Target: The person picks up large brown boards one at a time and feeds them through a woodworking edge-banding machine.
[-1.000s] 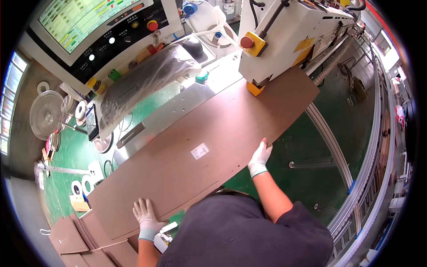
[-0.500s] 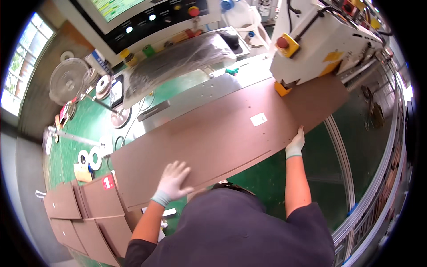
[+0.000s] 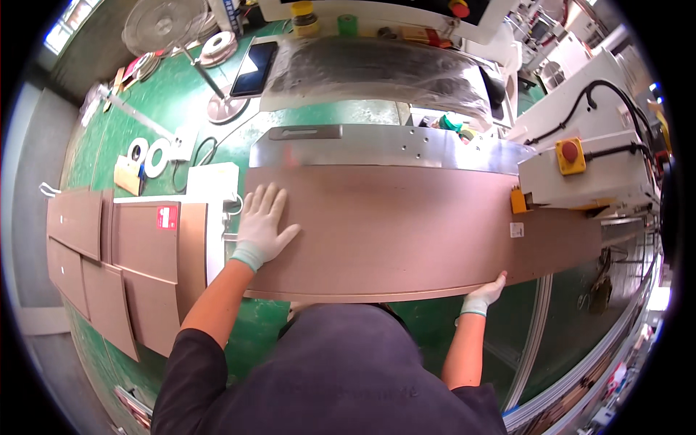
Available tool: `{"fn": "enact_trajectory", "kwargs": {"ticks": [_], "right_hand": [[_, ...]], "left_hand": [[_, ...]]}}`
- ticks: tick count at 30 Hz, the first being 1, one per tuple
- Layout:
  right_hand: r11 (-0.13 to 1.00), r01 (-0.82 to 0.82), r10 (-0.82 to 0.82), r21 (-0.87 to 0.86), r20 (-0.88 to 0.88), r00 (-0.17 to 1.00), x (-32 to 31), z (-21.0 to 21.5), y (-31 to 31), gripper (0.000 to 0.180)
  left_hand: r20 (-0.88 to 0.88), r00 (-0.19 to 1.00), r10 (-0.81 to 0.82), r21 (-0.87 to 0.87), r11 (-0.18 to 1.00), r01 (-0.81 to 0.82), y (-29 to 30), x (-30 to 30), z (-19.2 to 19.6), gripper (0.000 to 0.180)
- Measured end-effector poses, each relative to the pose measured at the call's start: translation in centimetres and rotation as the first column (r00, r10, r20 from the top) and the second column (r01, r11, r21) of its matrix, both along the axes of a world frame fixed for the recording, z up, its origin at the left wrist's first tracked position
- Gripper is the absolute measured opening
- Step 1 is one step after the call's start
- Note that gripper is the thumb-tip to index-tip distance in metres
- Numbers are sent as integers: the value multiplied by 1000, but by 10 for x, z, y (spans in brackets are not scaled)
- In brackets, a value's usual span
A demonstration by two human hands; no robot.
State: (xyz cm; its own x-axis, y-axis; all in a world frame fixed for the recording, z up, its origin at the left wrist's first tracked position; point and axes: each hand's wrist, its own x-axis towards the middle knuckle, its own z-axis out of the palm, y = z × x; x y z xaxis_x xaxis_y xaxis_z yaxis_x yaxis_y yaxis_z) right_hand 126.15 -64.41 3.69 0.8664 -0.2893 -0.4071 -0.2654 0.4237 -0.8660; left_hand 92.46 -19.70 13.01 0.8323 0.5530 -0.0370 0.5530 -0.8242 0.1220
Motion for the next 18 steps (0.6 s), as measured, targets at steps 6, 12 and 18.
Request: {"fn": "enact_trajectory", "kwargs": {"ticks": [6, 12, 18], "right_hand": [[985, -13, 35, -173, 121, 992, 59, -11, -47, 55], [983, 6, 18, -181, 131, 991, 45, -7, -28, 49], [999, -16, 11, -50, -106, 994, -89, 15, 76, 61]], "left_hand": [[13, 1000, -2, 20, 1000, 1, -34, 50, -14, 85], [95, 935, -342, -40, 937, 346, -8, 102, -10, 79], [286, 943, -168, -99, 974, 204, -18, 140, -38, 69]]}}
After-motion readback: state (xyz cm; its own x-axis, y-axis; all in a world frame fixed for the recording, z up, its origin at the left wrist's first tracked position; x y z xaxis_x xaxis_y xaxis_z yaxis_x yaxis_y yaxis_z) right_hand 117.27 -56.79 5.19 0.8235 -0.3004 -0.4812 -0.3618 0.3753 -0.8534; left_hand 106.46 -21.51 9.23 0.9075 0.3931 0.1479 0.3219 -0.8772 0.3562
